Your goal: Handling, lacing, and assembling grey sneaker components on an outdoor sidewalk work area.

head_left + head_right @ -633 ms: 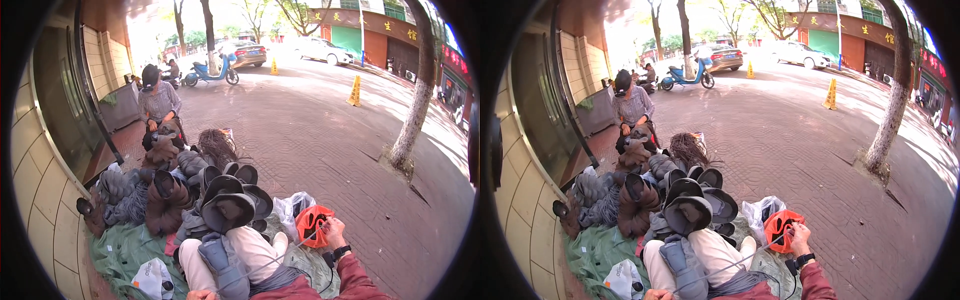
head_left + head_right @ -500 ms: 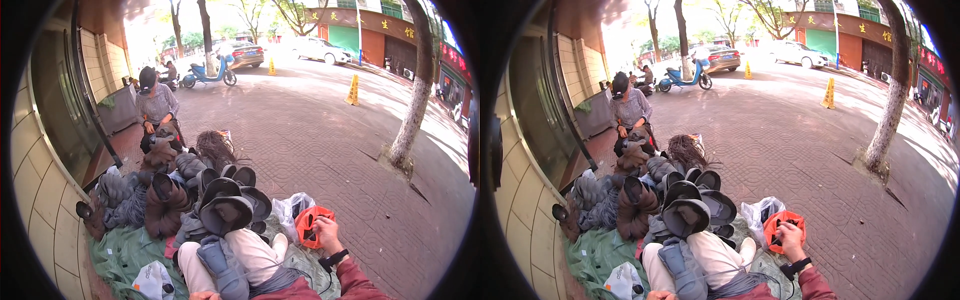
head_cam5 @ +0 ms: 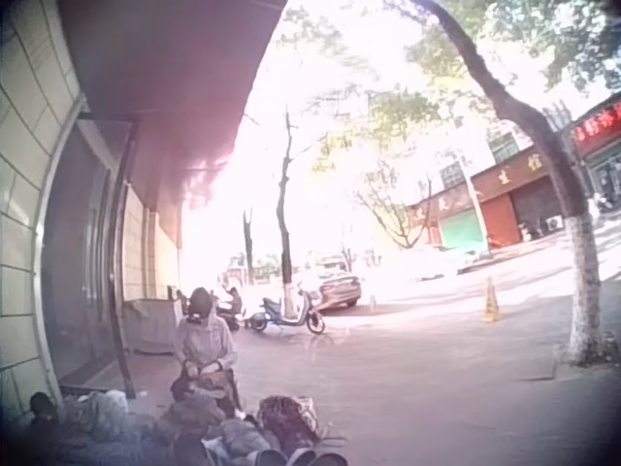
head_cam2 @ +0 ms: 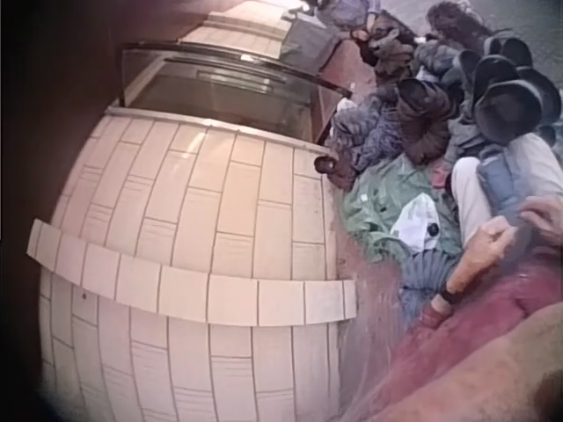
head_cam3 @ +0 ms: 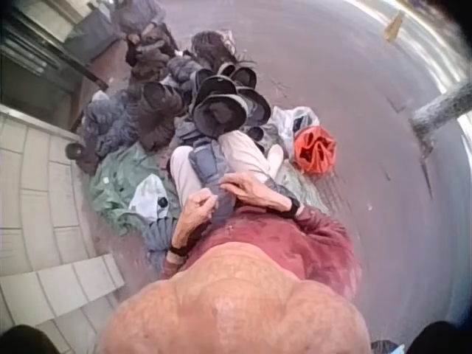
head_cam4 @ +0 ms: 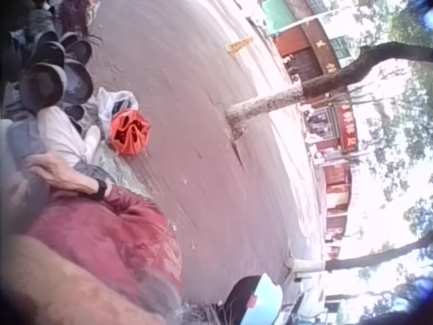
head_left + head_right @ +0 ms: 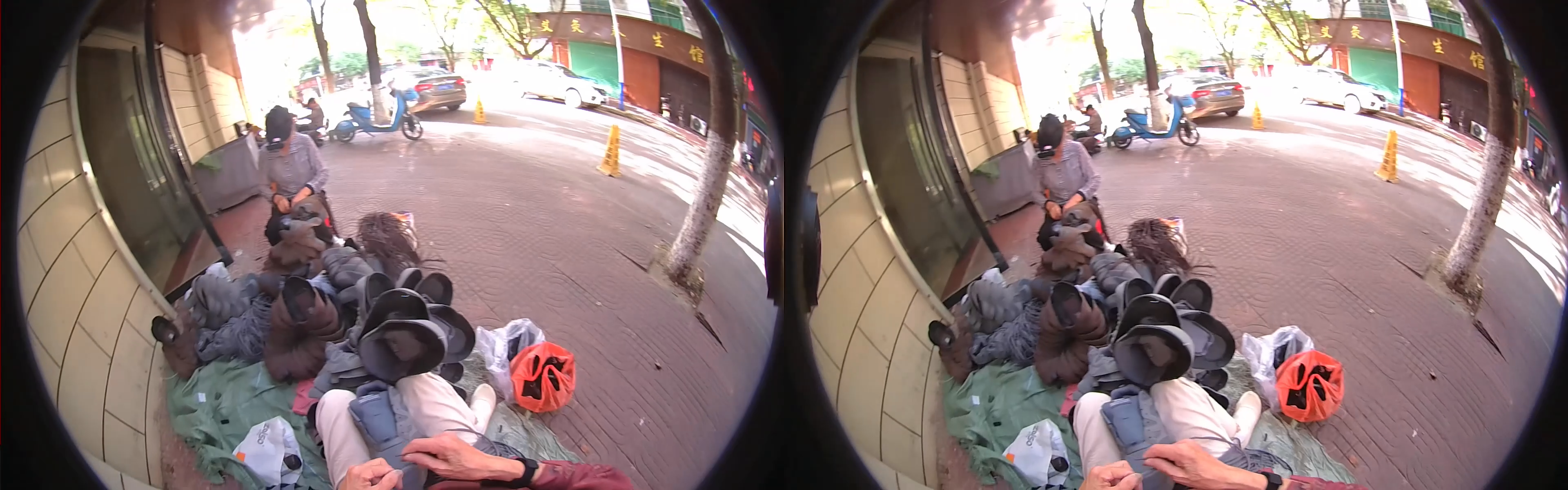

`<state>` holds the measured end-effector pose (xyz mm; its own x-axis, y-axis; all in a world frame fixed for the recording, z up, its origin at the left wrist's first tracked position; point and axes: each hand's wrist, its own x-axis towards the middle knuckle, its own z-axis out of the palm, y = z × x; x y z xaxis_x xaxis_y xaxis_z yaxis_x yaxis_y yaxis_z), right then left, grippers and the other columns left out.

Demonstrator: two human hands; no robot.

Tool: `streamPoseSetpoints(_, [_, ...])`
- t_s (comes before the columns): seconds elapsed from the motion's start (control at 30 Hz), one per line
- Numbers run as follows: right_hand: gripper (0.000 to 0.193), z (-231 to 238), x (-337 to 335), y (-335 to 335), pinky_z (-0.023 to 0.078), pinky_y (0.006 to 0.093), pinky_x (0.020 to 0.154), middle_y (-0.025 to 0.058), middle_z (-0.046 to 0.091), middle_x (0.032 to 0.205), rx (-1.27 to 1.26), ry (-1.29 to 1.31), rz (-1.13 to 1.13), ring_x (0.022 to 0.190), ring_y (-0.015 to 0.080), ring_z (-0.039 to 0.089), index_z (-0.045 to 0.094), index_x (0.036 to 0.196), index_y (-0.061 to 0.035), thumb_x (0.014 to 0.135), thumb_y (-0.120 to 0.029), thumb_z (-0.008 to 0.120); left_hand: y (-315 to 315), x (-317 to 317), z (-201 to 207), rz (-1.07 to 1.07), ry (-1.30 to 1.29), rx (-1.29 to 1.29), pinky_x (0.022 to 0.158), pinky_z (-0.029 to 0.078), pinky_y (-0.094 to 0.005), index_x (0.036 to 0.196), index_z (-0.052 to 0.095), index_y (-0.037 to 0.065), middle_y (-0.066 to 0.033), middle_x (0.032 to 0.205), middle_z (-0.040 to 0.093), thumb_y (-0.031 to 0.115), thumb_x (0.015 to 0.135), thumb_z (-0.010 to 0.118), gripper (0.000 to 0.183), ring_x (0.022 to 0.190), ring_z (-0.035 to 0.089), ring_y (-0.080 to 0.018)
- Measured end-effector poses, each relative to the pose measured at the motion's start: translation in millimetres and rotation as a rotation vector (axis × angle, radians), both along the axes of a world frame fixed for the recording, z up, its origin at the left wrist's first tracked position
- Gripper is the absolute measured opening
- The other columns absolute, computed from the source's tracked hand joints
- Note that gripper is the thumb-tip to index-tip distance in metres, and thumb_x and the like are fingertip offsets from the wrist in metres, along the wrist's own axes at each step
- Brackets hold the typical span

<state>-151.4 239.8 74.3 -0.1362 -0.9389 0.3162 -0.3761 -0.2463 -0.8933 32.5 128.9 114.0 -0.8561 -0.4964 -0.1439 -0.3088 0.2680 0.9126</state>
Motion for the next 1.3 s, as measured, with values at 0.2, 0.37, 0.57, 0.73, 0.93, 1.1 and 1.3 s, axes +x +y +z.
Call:
streamPoseSetpoints(0.2, [0.013,-26.3,-31.5,21.7,0.051,0.0299,0.061,0.0124,0.070,0.075,0.089,0.060,-0.300,0.065,0.0154,0.066,0.072,0.102,-0.0013,0.094,-0.009,0.066,-24.6,38.8,13.4,0.198,0.185,0.569,0.056,0.041,-0.0229,0.083,0.065,0.004,0.0010,0.065,0.056,0.021,0.094,0.060,0.021,0.055,0.048,-0.0092])
streamPoseSetpoints(0.37, [0.011,-40.8,-55.6,43.1,0.050,0.0345,0.057,0.0164,0.068,0.071,0.120,0.066,-0.574,0.060,0.0252,0.067,0.074,0.093,-0.0023,0.089,-0.011,0.069,-61.0,69.7,-6.1,0.424,0.576,0.851,0.062,0.050,-0.0271,0.103,0.064,0.000,-0.0058,0.078,0.066,0.017,0.096,0.057,0.020,0.054,0.055,-0.0106])
streamPoseSetpoints(0.57, [0.012,-100.4,-108.9,80.6,0.051,0.0338,0.059,0.0167,0.068,0.068,0.204,0.331,-0.901,0.061,0.0225,0.068,0.073,0.087,0.0006,0.086,-0.010,0.067,-76.0,87.5,35.1,0.499,0.917,0.835,0.076,0.057,-0.0343,0.087,0.064,0.001,-0.0069,0.099,0.063,0.020,0.101,0.056,0.025,0.057,0.055,-0.0051])
streamPoseSetpoints(0.73, [0.013,-123.5,-122.3,107.3,0.053,0.0480,0.063,0.0216,0.066,0.070,0.413,0.493,-0.976,0.069,0.0402,0.068,0.072,0.082,-0.0043,0.082,-0.016,0.068,-81.2,98.7,68.4,0.402,1.168,0.832,0.082,0.059,-0.0384,0.086,0.060,-0.001,-0.0081,0.097,0.057,0.022,0.102,0.056,0.028,0.070,0.062,-0.0104])
streamPoseSetpoints(0.93, [0.013,-177.2,-121.1,128.4,0.056,0.0508,0.069,0.0224,0.068,0.075,0.657,0.671,-0.982,0.076,0.0420,0.069,0.074,0.077,-0.0057,0.078,-0.016,0.066,-47.8,73.7,119.4,0.196,1.333,0.610,0.080,0.060,-0.0425,0.103,0.054,-0.002,-0.0127,0.091,0.051,0.019,0.104,0.052,0.021,0.071,0.066,-0.0215])
streamPoseSetpoints(1.1, [0.015,-181.6,-116.0,129.5,0.056,0.0510,0.071,0.0218,0.068,0.075,0.745,0.644,-0.836,0.077,0.0414,0.070,0.075,0.079,-0.0060,0.075,-0.018,0.066,-28.2,68.9,157.3,-0.165,1.232,0.098,0.051,0.054,-0.0288,0.128,0.047,-0.001,-0.0138,0.076,0.063,0.013,0.099,0.058,0.034,0.052,0.062,-0.0190])
streamPoseSetpoints(1.3, [0.019,-218.4,-115.7,142.0,0.057,0.0505,0.077,0.0207,0.072,0.087,1.006,0.549,-0.598,0.087,0.0398,0.071,0.078,0.089,-0.0137,0.078,-0.024,0.067,-29.4,66.6,190.0,-0.628,1.099,0.071,0.060,0.060,-0.0321,0.119,0.068,0.002,-0.0199,0.092,0.072,0.011,0.098,0.058,0.025,0.064,0.070,-0.0222])
